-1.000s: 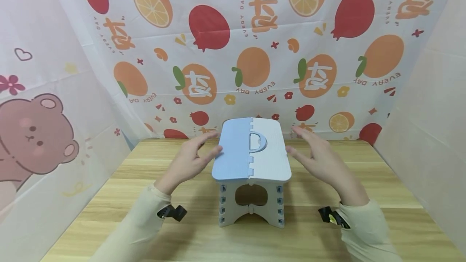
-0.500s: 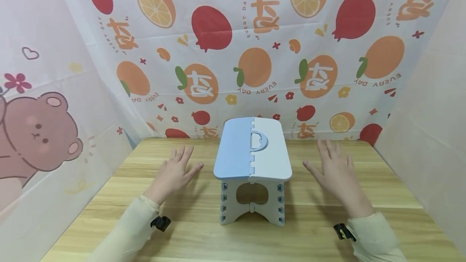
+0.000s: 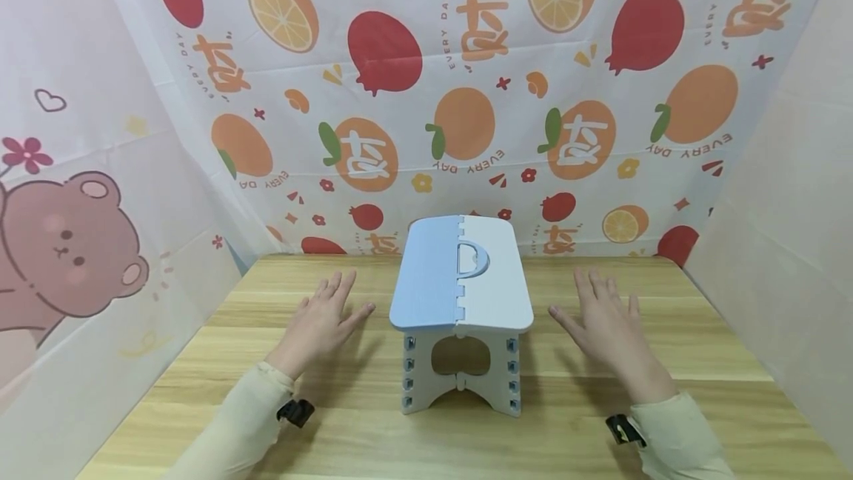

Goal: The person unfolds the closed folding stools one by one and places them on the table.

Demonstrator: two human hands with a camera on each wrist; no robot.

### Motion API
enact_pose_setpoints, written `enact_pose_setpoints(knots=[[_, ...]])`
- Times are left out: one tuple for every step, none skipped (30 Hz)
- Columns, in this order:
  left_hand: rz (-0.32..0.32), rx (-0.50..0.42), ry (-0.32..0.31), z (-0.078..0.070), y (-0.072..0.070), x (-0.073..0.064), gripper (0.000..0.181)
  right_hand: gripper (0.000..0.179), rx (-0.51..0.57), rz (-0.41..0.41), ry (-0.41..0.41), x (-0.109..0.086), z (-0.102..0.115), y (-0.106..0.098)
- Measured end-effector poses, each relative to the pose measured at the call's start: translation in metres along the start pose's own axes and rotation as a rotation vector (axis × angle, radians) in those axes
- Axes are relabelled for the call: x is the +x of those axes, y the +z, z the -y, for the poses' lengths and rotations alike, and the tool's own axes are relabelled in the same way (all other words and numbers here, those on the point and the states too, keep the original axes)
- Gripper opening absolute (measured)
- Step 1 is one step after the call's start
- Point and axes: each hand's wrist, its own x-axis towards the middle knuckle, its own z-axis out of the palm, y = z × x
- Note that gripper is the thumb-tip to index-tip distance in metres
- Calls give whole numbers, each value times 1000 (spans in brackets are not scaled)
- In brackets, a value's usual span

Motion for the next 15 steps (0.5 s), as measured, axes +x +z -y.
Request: enact_pose_setpoints(knots=[[-20,-20,21,-3,-2,0,81,88,15,-28,-15,-2,3,-3],[-40,-60,54,-8,-5,0,79,83,41,-67,-42,-5,8,-6],[-67,-114,102,-13,-8,-1,75,77,76,-112,-77,-7,13,-9],[-91,-179,160,-19,-10,-1,72,72,113,-156,-122,-10,19,-12],[-108,-243,229,-25,-13,-3,69,69,149,-197,-183,-13,25,-13],[-120,-302,304,-32,-15,-4,68,69,166,-229,-249,-16,32,-15],[-124,-350,378,-40,-16,-6,68,71,167,-258,-324,-18,39,-14],[-124,-380,458,-47,-16,-7,68,73,169,-286,-395,-19,45,-12],[-132,-397,522,-54,-13,-9,68,78,161,-310,-454,-20,50,-9],[-138,-407,569,-60,-10,-10,70,83,143,-337,-506,-20,55,-7],[-146,-404,603,-66,-7,-10,73,89,125,-370,-550,-20,58,-3],[-161,-397,623,-70,-4,-10,77,93,114,-411,-579,-18,61,1],[-179,-391,632,-74,0,-11,80,93,121,-452,-596,-17,64,5],[-199,-387,635,-78,3,-11,82,93,138,-491,-595,-16,66,9],[-217,-380,630,-82,7,-10,85,93,152,-533,-590,-15,68,13]])
